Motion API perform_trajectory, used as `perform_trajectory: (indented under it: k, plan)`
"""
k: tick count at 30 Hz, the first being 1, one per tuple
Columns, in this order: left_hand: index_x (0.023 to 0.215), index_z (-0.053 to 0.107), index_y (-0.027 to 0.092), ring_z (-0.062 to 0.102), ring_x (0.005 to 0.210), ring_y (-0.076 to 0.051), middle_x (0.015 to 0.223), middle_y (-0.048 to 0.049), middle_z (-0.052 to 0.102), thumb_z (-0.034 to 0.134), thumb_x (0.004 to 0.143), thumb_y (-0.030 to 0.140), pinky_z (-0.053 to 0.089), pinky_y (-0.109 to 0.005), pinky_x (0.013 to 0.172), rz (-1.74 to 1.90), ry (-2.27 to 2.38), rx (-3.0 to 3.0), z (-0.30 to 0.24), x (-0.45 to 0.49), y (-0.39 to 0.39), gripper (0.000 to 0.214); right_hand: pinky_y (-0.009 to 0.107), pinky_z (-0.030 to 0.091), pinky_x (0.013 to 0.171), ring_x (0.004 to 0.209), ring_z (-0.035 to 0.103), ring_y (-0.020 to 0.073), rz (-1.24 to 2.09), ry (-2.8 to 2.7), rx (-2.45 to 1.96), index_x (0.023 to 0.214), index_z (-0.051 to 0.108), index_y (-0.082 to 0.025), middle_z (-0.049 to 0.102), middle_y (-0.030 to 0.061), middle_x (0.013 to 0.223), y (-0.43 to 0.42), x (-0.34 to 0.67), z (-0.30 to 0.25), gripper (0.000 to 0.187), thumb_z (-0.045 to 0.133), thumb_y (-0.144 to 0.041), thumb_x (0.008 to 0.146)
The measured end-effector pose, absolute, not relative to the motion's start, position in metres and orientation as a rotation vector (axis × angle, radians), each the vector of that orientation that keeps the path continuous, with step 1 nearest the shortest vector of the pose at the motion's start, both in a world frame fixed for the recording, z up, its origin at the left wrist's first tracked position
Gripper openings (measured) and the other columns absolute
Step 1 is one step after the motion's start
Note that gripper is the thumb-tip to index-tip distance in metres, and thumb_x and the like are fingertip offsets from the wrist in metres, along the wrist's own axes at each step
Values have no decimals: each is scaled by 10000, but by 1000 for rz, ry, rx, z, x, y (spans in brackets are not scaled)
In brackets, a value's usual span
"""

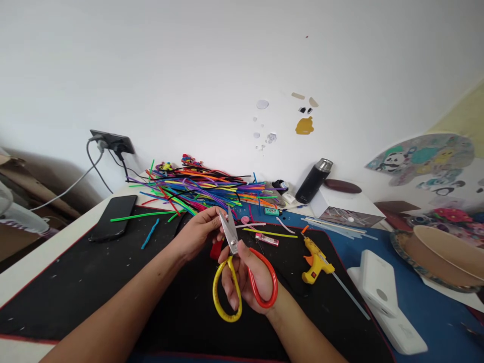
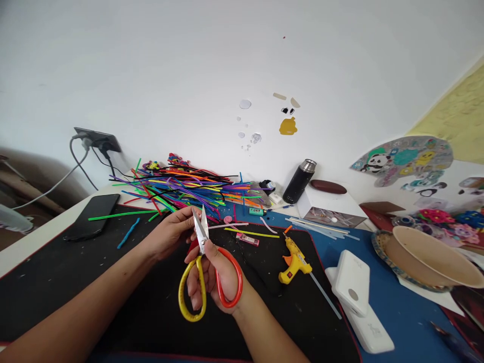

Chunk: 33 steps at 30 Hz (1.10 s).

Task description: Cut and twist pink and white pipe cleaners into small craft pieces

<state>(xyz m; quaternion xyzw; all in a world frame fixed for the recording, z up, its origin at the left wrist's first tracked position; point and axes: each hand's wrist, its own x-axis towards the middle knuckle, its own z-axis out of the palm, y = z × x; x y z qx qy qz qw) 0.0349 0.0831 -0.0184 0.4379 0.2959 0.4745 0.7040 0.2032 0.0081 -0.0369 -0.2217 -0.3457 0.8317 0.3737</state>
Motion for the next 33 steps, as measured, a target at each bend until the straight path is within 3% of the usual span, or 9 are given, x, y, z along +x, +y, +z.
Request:
perform_trajectory:
  k: [33]
  plan:
    - [834,668,163,517,516,-90,640,25,599,907,760,485,364,-185,480,1005,709,1034,-19,33,83,408,159,369,309,266,366,58,2142,-813,-547,938,603,-183,583,-71,467,5,202,-27,518,645,-699,934]
